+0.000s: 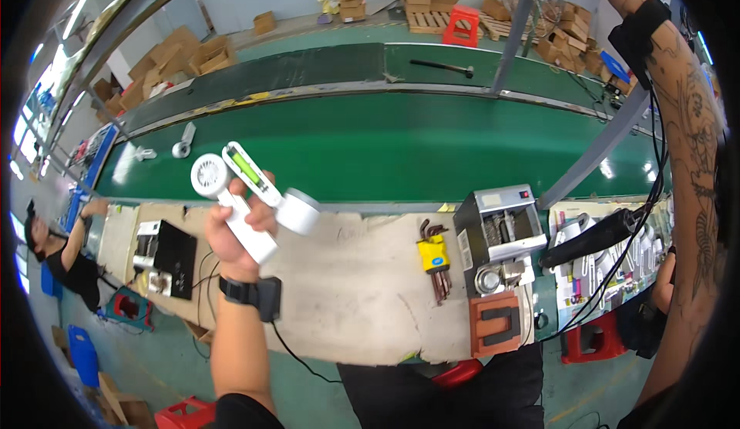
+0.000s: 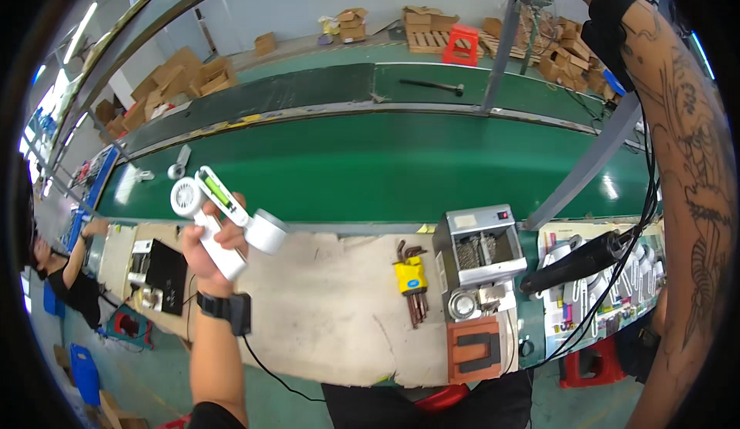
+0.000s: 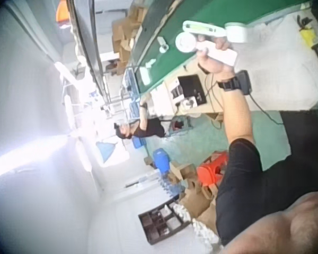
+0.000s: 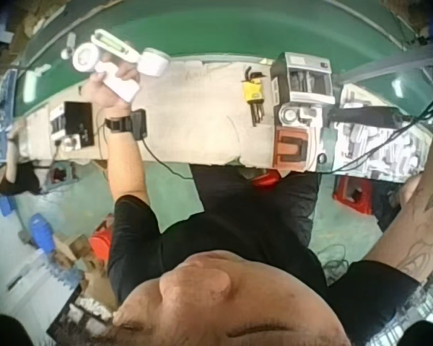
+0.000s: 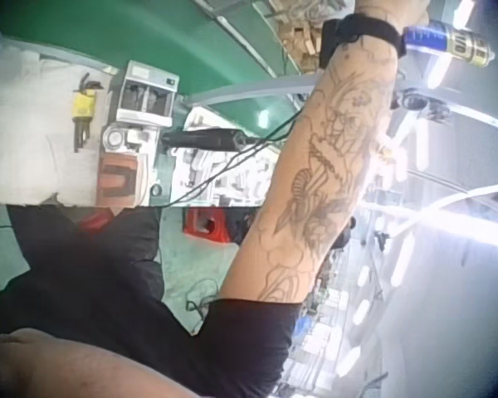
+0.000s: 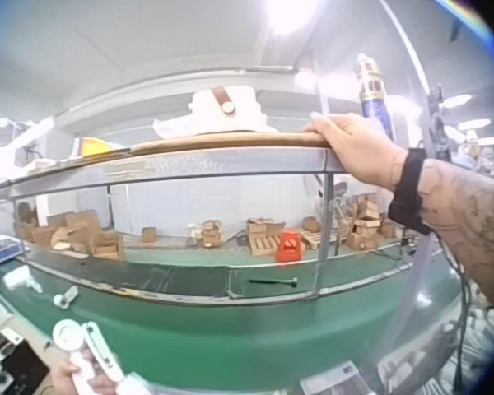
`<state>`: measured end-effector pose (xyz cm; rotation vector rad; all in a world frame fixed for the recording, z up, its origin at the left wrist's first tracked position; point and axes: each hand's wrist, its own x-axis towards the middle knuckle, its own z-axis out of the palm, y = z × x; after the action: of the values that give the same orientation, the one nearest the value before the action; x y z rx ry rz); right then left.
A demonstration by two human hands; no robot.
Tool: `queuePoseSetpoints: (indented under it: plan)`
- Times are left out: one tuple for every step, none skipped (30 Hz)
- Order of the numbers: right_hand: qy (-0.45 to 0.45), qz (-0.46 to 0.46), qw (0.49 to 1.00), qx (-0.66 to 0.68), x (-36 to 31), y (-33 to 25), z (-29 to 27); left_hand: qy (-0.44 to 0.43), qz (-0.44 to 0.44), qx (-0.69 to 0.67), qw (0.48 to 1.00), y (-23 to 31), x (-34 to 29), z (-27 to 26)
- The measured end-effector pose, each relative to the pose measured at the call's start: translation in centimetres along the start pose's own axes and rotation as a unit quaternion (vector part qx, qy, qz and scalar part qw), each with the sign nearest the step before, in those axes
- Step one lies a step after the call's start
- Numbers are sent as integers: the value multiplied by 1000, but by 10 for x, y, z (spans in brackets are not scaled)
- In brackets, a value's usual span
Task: Assembling portable hand fans by installing batteries, screws, and housing components.
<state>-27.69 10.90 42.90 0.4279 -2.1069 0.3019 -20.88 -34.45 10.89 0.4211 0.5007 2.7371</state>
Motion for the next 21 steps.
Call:
queuePoseSetpoints:
  plan:
    - [0,3,1000,6,-5,-5,-6,-29,5,-39,999,-16,-16,12]
    - [4,9,1000,0,-9,-15,7,-12,24,-62,998,-21,-43,24]
    - [11,13,999,-36,-12,-20,-1,-21,23,-101,994,-34,-56,37]
    - [11,12,999,-36,-13,-23,-8,-22,31,-129,991,-46,-68,45]
    - [23,-51,997,-54,-13,-13,-18,-25,34,-158,987,-61,-76,52]
    - [36,-115,991,-58,-12,-13,-17,-25,45,-173,984,-69,-87,57]
    - [37,-113,992,-50,-14,-12,-14,-21,48,-167,985,-75,-96,63]
    - [54,-156,979,-118,-17,-11,-15,-28,47,-183,982,-84,-100,67]
    - [72,-198,961,-181,-23,-18,-14,-32,49,-197,979,-90,-106,70]
    - [57,-164,972,-161,-28,-24,-12,-31,52,-202,977,-96,-110,73]
    - [58,-164,971,-162,-29,-29,-13,-31,53,-203,977,-102,-112,77]
    - [30,-146,977,-152,-32,-35,-13,-38,47,-210,976,-106,-113,80]
    - [0,-129,982,-136,-33,-55,-8,-41,47,-216,974,-105,-119,81]
    - [-108,-48,990,-82,-29,-73,-12,-34,54,-215,975,-104,-124,79]
    - [-104,-47,989,-92,-26,-78,-10,-42,48,-218,974,-107,-132,80]
    - [-47,-72,993,-80,-21,-65,-22,-26,36,-219,975,-120,-127,79]
    - [7,-102,992,-71,-19,-46,-28,-12,21,-220,975,-133,-125,75]
    - [67,-138,987,-49,-13,-27,-33,53,8,-176,983,-143,-128,71]
    - [31,-48,995,-78,-9,-23,-35,113,-2,-133,985,-152,-136,58]
    - [5,43,994,-105,-5,-27,-34,147,-18,-101,984,-163,-144,25]
    - [36,72,991,-107,1,-33,-33,219,-27,-57,974,-173,-154,0]
